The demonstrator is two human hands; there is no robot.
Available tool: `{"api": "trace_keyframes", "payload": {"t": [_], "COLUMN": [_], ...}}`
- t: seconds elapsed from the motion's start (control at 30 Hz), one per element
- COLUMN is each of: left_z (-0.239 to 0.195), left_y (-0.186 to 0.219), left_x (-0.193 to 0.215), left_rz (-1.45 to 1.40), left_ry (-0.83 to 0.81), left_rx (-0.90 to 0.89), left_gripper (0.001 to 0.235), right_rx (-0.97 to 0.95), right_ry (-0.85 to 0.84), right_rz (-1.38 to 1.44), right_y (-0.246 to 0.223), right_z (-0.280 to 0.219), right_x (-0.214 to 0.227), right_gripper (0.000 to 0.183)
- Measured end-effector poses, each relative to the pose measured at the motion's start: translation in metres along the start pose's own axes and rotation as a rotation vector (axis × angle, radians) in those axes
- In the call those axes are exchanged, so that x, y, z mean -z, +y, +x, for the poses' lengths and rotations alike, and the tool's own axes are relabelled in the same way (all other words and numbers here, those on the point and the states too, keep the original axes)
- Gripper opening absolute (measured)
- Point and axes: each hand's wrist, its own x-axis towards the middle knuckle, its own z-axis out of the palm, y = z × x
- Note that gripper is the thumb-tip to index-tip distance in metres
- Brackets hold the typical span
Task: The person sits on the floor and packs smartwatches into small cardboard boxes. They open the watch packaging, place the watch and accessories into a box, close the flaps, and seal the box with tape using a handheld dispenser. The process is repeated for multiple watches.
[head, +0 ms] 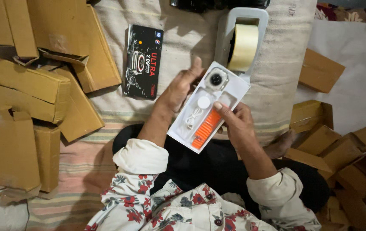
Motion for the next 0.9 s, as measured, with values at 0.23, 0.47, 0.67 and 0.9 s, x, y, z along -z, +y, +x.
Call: {"api": "trace_keyframes", "payload": {"t": [0.23,0.47,0.67,0.9], "left_z": [-0.007,-0.004,0.005,0.001], "left_y": [0.021,0.02,0.007,0.005], "left_x": [0.038,0.057,0.066,0.064], "left_rz": [0.69,1.34,1.57,1.676], "left_ry": [0.776,1.195,1.202,0.877], "left_rx": [-0.386,0.165,0.276,0.164], "left_gripper": [0.043,0.13,0.14,0.131], "right_rx": [0.096,0.131,0.158,0.177], "right_ry": [-0.056,0.04,0.081,0.082], "right_rz": [0.487,0.574,0.603,0.61], "right_y": [0.018,0.018,0.012,0.008], "right_z": [0.01,0.009,0.006,0.005], "right_x": [0.009,-0.001,-0.006,-0.003], "right_gripper": [0.02,0.02,0.024,0.03]}}
